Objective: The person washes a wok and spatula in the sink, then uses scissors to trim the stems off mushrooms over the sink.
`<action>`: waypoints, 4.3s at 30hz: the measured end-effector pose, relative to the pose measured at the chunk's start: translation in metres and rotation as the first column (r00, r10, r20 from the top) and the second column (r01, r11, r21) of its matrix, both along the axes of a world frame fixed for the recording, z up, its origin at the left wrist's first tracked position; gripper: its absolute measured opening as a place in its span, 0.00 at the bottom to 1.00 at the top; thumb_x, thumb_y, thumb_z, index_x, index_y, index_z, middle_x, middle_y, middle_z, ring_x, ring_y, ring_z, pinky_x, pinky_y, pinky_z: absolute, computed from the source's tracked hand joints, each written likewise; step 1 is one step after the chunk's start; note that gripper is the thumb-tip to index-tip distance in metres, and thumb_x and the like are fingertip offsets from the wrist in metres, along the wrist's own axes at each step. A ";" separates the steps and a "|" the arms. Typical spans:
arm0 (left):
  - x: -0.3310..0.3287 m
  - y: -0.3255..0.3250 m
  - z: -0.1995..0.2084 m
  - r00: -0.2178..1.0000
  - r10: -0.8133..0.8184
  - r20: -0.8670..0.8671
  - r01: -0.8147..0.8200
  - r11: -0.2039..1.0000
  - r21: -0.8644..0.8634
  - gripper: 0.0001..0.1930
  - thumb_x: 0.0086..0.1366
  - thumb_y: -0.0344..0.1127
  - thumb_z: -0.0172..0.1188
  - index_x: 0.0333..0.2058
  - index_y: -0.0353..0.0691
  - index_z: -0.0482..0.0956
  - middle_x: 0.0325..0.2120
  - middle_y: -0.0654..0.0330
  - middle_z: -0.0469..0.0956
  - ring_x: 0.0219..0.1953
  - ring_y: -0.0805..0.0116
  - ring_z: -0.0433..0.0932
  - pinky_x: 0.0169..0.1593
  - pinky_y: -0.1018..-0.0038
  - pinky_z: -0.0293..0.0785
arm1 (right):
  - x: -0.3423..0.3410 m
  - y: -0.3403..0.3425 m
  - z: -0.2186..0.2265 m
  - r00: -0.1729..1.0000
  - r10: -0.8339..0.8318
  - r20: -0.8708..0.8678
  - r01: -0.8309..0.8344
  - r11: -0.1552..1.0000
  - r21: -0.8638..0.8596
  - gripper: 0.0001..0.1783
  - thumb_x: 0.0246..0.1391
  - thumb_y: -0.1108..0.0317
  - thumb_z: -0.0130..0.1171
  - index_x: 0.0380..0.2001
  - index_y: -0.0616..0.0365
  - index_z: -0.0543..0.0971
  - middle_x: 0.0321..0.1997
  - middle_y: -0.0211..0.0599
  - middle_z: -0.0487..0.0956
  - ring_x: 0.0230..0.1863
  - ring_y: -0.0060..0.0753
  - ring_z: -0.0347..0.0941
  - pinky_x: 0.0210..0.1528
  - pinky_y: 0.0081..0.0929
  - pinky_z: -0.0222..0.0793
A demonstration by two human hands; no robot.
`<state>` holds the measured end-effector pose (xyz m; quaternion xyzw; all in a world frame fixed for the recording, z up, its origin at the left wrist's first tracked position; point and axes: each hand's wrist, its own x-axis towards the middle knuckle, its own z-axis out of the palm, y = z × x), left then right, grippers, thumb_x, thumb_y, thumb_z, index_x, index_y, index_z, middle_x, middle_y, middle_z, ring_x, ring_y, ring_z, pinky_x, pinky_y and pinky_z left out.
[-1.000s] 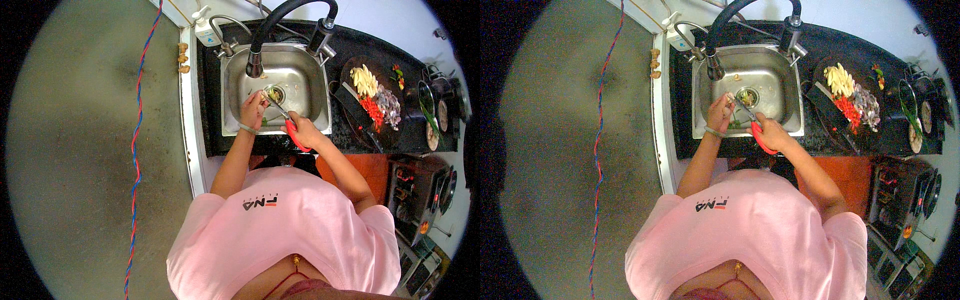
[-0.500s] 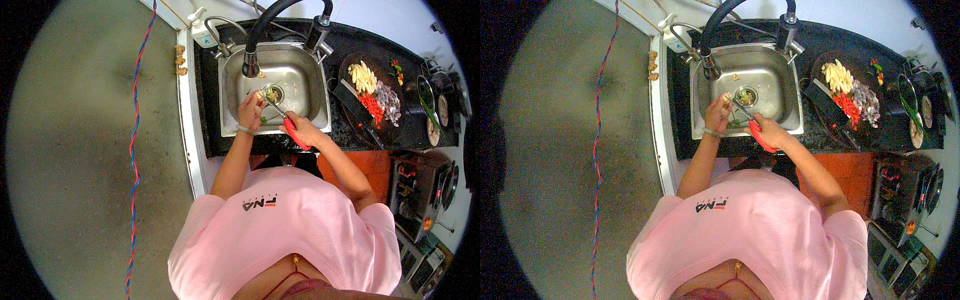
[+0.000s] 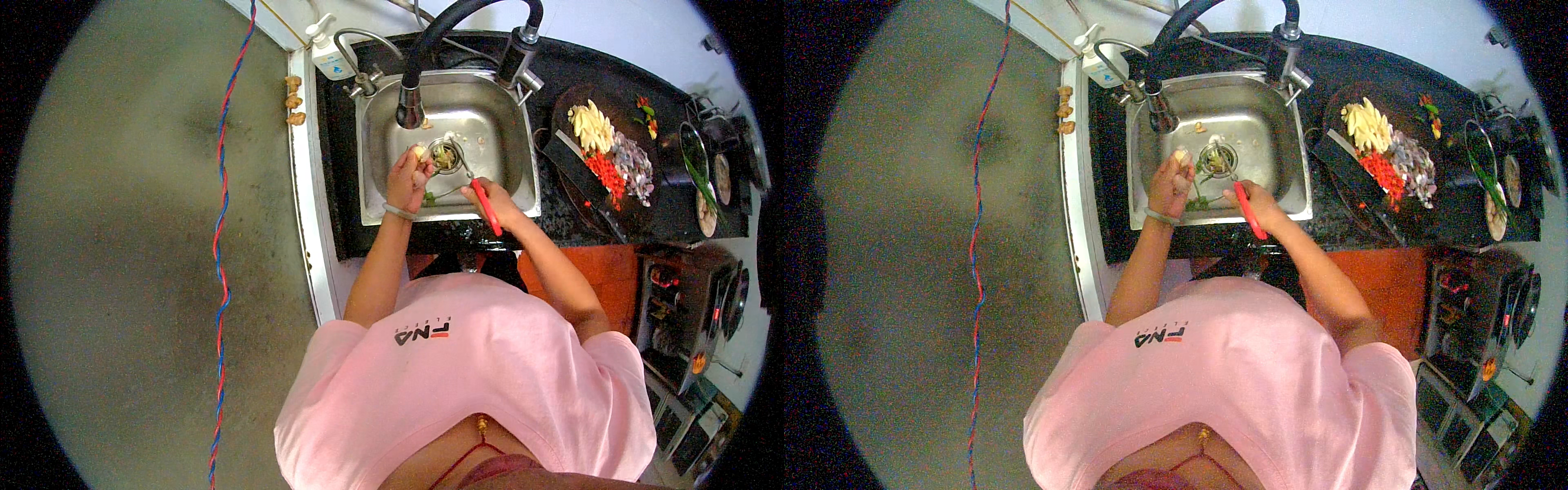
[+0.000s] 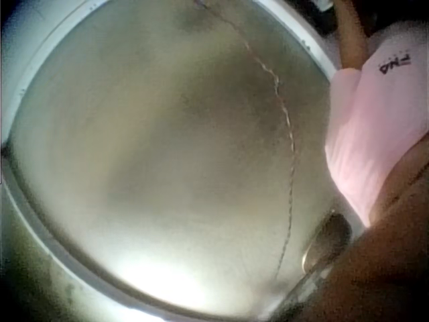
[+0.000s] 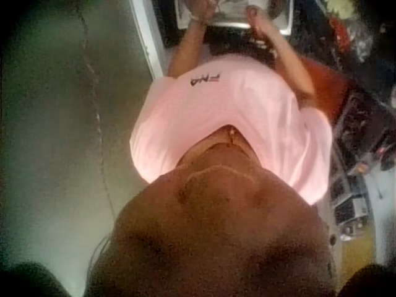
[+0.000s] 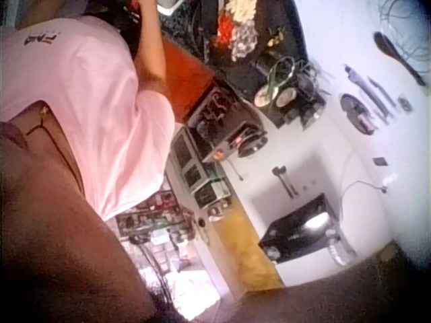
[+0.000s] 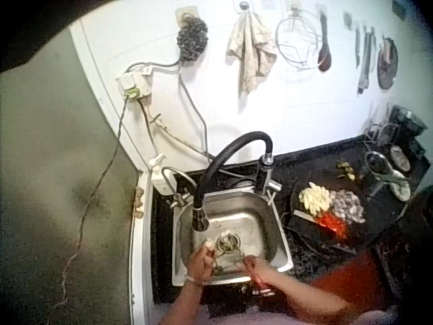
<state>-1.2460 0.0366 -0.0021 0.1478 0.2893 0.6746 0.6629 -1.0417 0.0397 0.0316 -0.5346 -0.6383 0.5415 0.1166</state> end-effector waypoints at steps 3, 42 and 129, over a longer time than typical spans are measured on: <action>0.001 0.003 0.001 0.993 0.108 0.042 -0.106 0.993 -0.043 0.15 0.62 0.32 0.51 0.46 0.34 0.67 0.35 0.57 0.72 0.34 0.69 0.72 0.40 0.76 0.71 | 0.000 0.003 0.017 0.992 0.060 0.112 -0.063 0.998 0.020 0.31 0.48 0.45 0.53 0.39 0.66 0.65 0.33 0.59 0.74 0.40 0.54 0.71 0.42 0.37 0.64; 0.007 0.002 -0.006 0.985 0.055 -0.161 -0.087 0.976 -0.201 0.09 0.61 0.36 0.54 0.32 0.35 0.72 0.25 0.62 0.73 0.22 0.75 0.70 0.24 0.83 0.66 | 0.008 -0.004 0.007 0.915 -0.116 -0.387 -0.162 0.772 -0.615 0.20 0.52 0.50 0.52 0.25 0.57 0.66 0.15 0.32 0.67 0.13 0.25 0.64 0.13 0.24 0.62; -0.013 -0.004 -0.031 0.990 0.037 0.134 0.001 0.962 -0.274 0.06 0.62 0.35 0.51 0.34 0.40 0.69 0.27 0.63 0.72 0.27 0.74 0.69 0.32 0.80 0.69 | -0.108 0.056 -0.071 0.714 -0.371 -0.594 0.254 0.927 -0.274 0.05 0.49 0.73 0.54 0.24 0.64 0.77 0.20 0.28 0.74 0.21 0.16 0.65 0.24 0.16 0.62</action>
